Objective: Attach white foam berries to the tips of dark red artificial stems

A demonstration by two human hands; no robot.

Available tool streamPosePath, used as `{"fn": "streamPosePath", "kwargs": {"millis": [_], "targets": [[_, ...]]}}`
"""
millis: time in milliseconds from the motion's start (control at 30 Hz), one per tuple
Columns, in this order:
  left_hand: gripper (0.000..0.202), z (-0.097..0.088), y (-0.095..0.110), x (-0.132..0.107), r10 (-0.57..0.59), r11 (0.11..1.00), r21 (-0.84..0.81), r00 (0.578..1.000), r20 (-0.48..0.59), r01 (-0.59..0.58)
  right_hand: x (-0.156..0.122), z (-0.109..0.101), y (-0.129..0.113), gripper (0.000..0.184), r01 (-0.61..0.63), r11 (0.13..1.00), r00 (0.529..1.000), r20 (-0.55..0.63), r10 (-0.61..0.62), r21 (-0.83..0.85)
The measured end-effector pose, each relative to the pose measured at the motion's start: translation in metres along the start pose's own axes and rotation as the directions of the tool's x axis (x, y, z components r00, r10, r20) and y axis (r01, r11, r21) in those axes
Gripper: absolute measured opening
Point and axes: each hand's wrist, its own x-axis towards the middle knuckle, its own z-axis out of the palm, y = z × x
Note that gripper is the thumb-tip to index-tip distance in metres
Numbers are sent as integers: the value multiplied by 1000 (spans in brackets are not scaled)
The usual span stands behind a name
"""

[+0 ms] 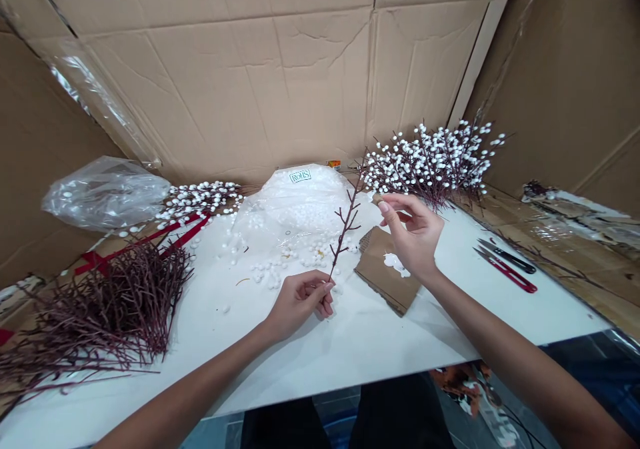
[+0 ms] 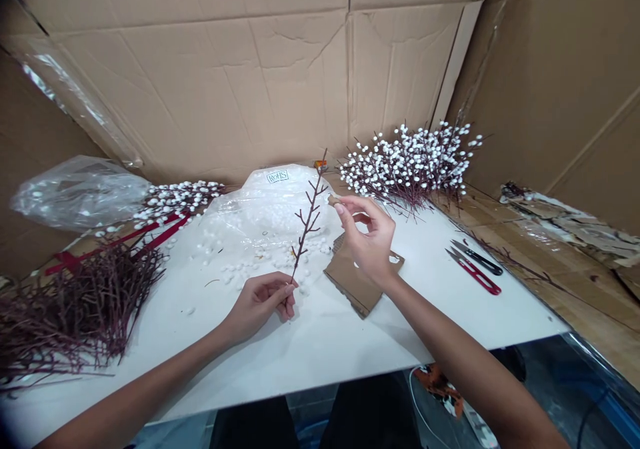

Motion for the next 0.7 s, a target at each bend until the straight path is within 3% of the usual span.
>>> {"fn": "streamPosePath", "kwargs": {"millis": [300, 500, 700], "targets": [[33, 0, 1, 0, -8, 1000, -11, 1000, 4, 8, -2, 0, -1, 10, 52, 996, 995, 89, -45, -77], [36, 1, 1, 0, -18, 1000, -17, 1000, -9, 18, 0, -1, -1, 12, 86, 995, 995, -35, -88, -59], [32, 2, 1, 0, -11, 1000, 0, 1000, -24, 11, 1, -1, -2, 11, 113, 994, 991, -69, -113, -5]]}}
